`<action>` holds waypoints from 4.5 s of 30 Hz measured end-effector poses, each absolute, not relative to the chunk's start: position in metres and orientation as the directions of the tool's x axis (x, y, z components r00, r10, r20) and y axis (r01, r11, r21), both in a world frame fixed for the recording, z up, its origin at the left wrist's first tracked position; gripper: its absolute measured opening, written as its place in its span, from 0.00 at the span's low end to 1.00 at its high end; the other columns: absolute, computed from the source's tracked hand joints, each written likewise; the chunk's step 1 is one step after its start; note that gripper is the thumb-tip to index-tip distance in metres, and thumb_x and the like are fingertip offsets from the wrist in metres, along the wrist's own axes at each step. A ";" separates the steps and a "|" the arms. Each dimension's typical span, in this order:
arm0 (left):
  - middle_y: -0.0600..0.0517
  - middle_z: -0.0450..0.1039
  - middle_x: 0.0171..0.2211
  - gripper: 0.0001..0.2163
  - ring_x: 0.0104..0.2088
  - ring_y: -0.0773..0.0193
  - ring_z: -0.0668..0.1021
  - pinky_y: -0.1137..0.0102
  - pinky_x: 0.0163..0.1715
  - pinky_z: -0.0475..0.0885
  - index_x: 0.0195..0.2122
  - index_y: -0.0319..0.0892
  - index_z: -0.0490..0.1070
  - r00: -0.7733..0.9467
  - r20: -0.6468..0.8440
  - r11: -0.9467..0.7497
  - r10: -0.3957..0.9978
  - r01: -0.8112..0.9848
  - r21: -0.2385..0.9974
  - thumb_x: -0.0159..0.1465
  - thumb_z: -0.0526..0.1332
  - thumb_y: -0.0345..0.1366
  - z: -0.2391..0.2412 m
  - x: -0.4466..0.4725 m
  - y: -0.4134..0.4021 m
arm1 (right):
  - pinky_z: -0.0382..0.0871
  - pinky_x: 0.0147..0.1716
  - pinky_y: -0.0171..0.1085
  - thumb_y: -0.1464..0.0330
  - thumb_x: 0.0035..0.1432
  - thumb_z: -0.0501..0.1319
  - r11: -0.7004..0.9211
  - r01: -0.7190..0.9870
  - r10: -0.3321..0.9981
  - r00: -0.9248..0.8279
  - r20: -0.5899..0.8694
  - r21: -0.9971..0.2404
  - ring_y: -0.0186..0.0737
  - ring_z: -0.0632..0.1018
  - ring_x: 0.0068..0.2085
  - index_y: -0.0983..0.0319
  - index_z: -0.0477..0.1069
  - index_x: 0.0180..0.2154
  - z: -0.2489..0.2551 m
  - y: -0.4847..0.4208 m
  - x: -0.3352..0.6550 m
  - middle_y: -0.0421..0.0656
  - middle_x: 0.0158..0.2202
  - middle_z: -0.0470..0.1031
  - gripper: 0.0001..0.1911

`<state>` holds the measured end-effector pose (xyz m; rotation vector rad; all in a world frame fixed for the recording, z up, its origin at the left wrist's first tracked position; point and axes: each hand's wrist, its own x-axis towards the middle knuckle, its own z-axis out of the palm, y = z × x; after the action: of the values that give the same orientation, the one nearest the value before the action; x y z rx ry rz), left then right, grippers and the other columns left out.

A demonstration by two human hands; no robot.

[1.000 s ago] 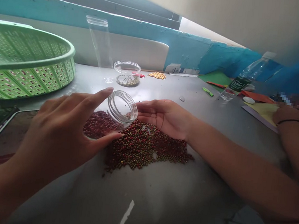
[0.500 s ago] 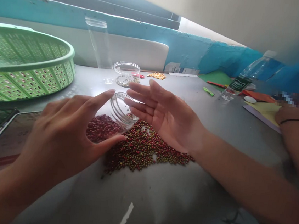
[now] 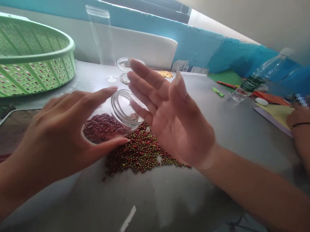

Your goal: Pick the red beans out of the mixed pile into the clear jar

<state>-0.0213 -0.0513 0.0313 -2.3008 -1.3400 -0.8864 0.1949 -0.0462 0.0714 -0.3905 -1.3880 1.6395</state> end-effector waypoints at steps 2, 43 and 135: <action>0.54 0.74 0.49 0.40 0.45 0.54 0.78 0.58 0.50 0.72 0.65 0.54 0.54 0.383 0.668 -0.533 0.638 0.846 0.024 0.54 0.66 0.57 0.032 -0.019 -0.054 | 0.57 0.64 0.29 0.57 0.69 0.51 0.096 -0.428 0.804 -0.498 0.323 -0.899 0.30 0.57 0.69 0.58 0.54 0.66 0.074 -0.050 0.193 0.33 0.70 0.56 0.28; 0.47 0.74 0.52 0.38 0.50 0.46 0.78 0.51 0.54 0.71 0.64 0.53 0.56 0.230 0.647 -0.417 0.727 0.897 0.150 0.55 0.65 0.56 0.031 -0.027 -0.050 | 0.79 0.47 0.38 0.72 0.58 0.66 -0.265 0.025 0.739 -0.636 -0.220 -0.964 0.37 0.82 0.38 0.66 0.81 0.38 0.027 0.011 0.221 0.49 0.42 0.82 0.07; 0.49 0.74 0.50 0.38 0.49 0.47 0.78 0.54 0.54 0.70 0.65 0.53 0.56 0.251 0.661 -0.433 0.708 0.892 0.126 0.55 0.64 0.58 0.028 -0.026 -0.050 | 0.78 0.48 0.40 0.79 0.51 0.63 -0.153 0.110 0.775 -0.603 -0.189 -0.982 0.38 0.83 0.40 0.63 0.82 0.37 0.026 0.011 0.220 0.42 0.35 0.83 0.13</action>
<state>-0.0257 -0.0503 0.0283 -2.2505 -1.4855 -0.9619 0.2200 0.0110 0.0261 -1.0028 -1.6352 1.8077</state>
